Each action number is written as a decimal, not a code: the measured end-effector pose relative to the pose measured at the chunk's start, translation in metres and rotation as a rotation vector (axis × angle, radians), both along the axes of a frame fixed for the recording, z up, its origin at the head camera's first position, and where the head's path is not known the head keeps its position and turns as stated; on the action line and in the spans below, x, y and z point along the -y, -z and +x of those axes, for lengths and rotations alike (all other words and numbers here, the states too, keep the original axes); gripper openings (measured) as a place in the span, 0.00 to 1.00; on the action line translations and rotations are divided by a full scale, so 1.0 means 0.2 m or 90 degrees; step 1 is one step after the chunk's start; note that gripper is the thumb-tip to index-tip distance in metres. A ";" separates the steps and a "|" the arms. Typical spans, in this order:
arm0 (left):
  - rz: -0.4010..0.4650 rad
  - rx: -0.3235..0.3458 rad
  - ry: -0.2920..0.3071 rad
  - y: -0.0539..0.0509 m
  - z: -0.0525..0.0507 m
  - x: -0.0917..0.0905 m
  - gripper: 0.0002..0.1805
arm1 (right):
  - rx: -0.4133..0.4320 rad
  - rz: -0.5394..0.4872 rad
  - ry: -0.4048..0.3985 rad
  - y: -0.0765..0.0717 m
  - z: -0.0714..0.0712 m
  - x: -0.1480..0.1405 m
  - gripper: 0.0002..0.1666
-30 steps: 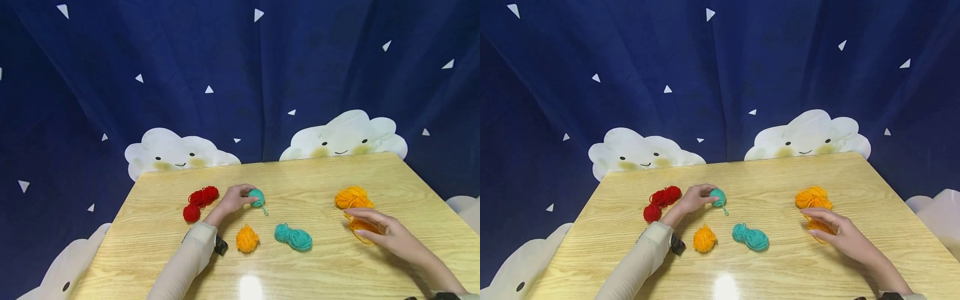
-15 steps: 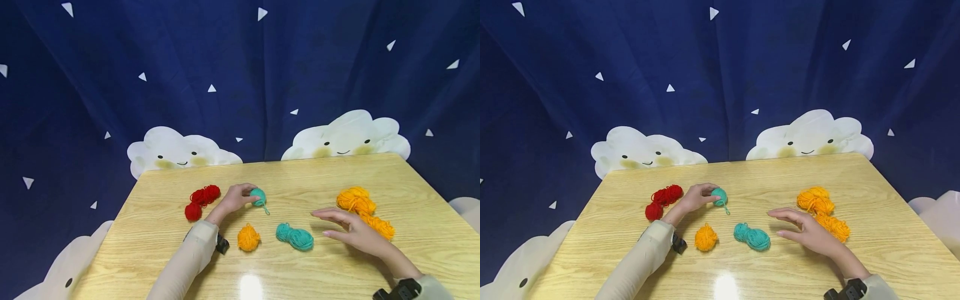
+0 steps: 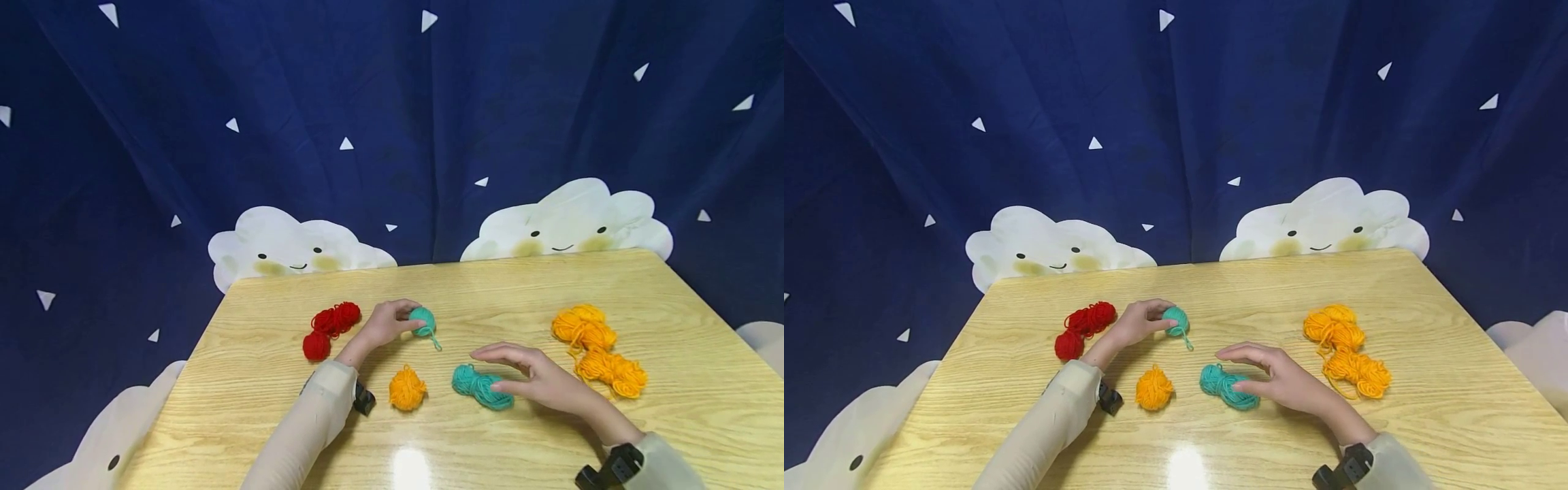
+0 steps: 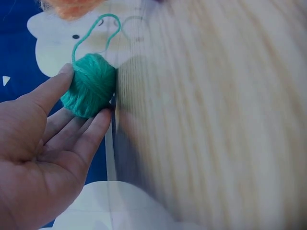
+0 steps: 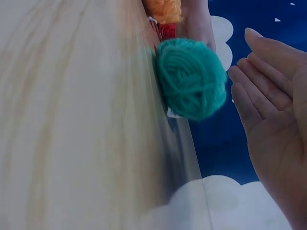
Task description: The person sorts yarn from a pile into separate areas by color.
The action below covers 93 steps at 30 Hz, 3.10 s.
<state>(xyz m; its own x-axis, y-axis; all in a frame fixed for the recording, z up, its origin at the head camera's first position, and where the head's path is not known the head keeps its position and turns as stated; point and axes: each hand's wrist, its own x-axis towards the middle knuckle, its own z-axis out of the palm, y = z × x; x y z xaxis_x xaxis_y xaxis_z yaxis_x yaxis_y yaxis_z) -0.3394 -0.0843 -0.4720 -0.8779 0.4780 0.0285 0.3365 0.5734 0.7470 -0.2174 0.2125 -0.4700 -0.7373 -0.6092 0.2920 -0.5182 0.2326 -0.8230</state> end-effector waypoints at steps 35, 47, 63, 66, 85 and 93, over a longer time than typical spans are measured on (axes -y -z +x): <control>-0.002 0.017 -0.004 0.00 0.00 0.00 0.23 | -0.114 0.051 -0.082 -0.02 -0.02 0.38 0.27; -0.002 -0.002 0.007 -0.01 0.00 0.02 0.25 | -0.142 0.169 -0.039 -0.04 -0.03 0.51 0.27; 0.015 0.023 -0.010 0.00 0.01 0.01 0.22 | -0.130 0.242 -0.052 -0.01 -0.04 0.61 0.26; 0.016 0.024 -0.009 0.00 0.01 0.01 0.22 | -0.132 0.243 -0.049 0.00 -0.05 0.61 0.27; 0.011 0.027 -0.015 -0.01 0.01 0.01 0.22 | -0.016 0.153 -0.043 0.01 -0.03 0.60 0.23; 0.005 0.015 -0.012 0.01 0.01 0.01 0.23 | 0.080 0.069 -0.032 0.00 -0.02 0.57 0.25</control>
